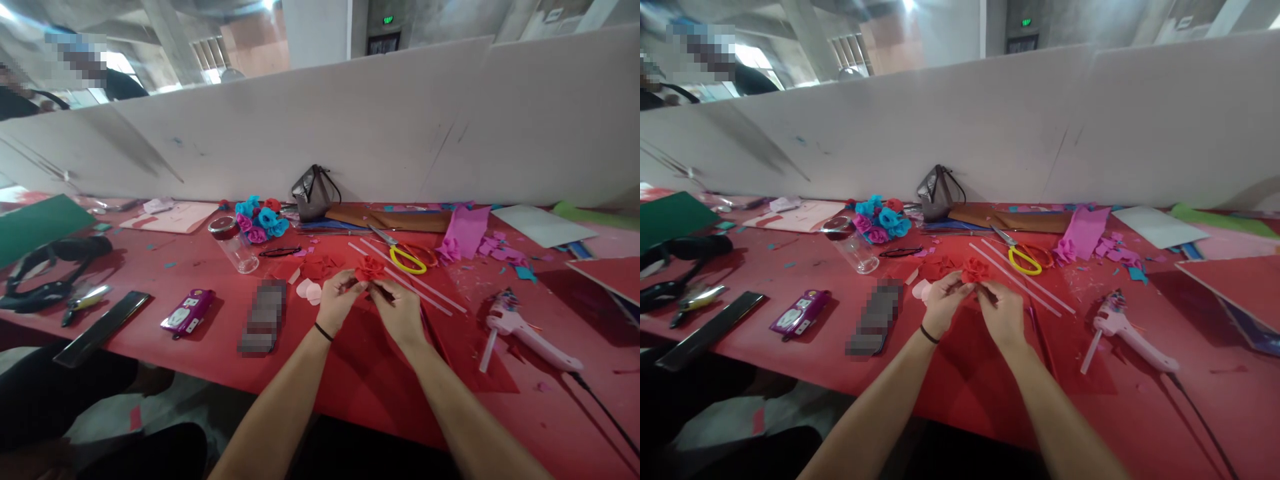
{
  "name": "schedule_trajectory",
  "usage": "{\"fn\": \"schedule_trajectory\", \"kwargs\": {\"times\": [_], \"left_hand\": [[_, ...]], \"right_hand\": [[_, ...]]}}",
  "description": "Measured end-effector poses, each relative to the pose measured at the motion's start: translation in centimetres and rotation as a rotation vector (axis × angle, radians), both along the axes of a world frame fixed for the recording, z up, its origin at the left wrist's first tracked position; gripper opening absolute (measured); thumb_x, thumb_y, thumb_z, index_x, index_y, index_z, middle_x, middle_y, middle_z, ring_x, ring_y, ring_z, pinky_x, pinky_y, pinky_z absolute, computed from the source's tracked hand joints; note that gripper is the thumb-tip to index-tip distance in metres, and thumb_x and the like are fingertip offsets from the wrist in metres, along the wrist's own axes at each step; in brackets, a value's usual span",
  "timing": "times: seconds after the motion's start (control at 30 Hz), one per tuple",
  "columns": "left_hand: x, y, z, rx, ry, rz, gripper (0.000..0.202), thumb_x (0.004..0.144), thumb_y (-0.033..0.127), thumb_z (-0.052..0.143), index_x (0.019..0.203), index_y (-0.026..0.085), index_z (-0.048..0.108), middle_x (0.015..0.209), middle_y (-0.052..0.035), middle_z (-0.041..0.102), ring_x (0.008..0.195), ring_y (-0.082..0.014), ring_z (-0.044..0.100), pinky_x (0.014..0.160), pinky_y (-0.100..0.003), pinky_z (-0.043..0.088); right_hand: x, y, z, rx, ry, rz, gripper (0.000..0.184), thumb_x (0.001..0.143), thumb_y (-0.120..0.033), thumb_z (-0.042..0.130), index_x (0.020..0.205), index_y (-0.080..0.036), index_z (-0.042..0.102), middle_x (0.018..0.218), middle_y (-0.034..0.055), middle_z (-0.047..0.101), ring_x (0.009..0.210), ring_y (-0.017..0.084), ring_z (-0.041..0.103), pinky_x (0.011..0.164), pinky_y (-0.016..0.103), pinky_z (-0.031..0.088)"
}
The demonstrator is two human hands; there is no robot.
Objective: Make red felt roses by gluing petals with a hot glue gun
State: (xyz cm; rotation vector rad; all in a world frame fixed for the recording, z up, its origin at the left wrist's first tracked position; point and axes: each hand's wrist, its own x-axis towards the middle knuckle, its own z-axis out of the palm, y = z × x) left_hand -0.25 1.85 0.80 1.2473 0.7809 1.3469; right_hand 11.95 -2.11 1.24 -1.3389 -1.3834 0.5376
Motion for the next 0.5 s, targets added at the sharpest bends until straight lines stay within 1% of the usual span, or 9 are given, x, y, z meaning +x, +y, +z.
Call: {"fn": "schedule_trajectory", "kwargs": {"times": [0.1,0.17,0.23,0.3,0.4,0.5], "left_hand": [[-0.08,-0.06,-0.11,0.125,0.121,0.087,0.016,0.068,0.033,0.074,0.075,0.019,0.074,0.090,-0.0072,0.070,0.088,-0.0195,0.062,0.086,-0.033,0.048],[-0.24,-0.05,-0.05,0.158,0.160,0.136,0.012,0.068,0.029,0.074,0.075,0.020,0.074,0.090,-0.0067,0.071,0.090,-0.0203,0.063,0.088,-0.035,0.047],[-0.40,-0.04,0.14,0.175,0.185,0.156,0.012,0.066,0.027,0.075,0.076,0.021,0.074,0.089,-0.0060,0.071,0.090,-0.0208,0.063,0.089,-0.036,0.047],[-0.48,-0.04,0.33,0.189,0.198,0.155,0.016,0.064,0.025,0.076,0.079,0.021,0.074,0.090,-0.0054,0.071,0.089,-0.0207,0.063,0.090,-0.036,0.047],[-0.41,-0.03,0.36,0.184,0.182,0.110,0.020,0.064,0.025,0.076,0.084,0.020,0.073,0.095,-0.0067,0.070,0.093,-0.0209,0.062,0.091,-0.034,0.047],[-0.23,-0.04,0.03,0.170,0.184,0.049,0.015,0.066,0.026,0.075,0.077,0.017,0.073,0.096,-0.0095,0.069,0.093,-0.0215,0.062,0.089,-0.034,0.047]], "right_hand": [[-0.06,0.07,-0.13,-0.052,0.021,0.032,0.023,0.080,-0.032,0.052,0.084,-0.020,0.073,0.072,0.0038,0.072,0.063,0.020,0.064,0.065,0.031,0.049],[-0.16,0.05,-0.15,-0.070,0.042,0.060,0.025,0.080,-0.031,0.051,0.084,-0.021,0.073,0.072,0.0029,0.071,0.064,0.020,0.064,0.065,0.031,0.048],[-0.22,0.05,-0.18,-0.075,0.065,0.072,0.024,0.080,-0.031,0.050,0.081,-0.021,0.073,0.070,0.0023,0.071,0.063,0.019,0.063,0.066,0.031,0.048],[-0.21,0.07,-0.25,-0.078,0.087,0.063,0.024,0.079,-0.031,0.051,0.076,-0.020,0.072,0.066,0.0020,0.069,0.061,0.019,0.061,0.064,0.031,0.047],[-0.12,0.15,-0.38,-0.074,0.132,0.053,0.022,0.077,-0.033,0.053,0.072,-0.021,0.071,0.062,0.0013,0.068,0.061,0.019,0.059,0.063,0.031,0.047],[-0.12,0.31,-0.50,-0.064,0.173,0.073,0.020,0.075,-0.031,0.054,0.071,-0.021,0.071,0.063,0.0004,0.067,0.062,0.018,0.059,0.063,0.030,0.048]]}}
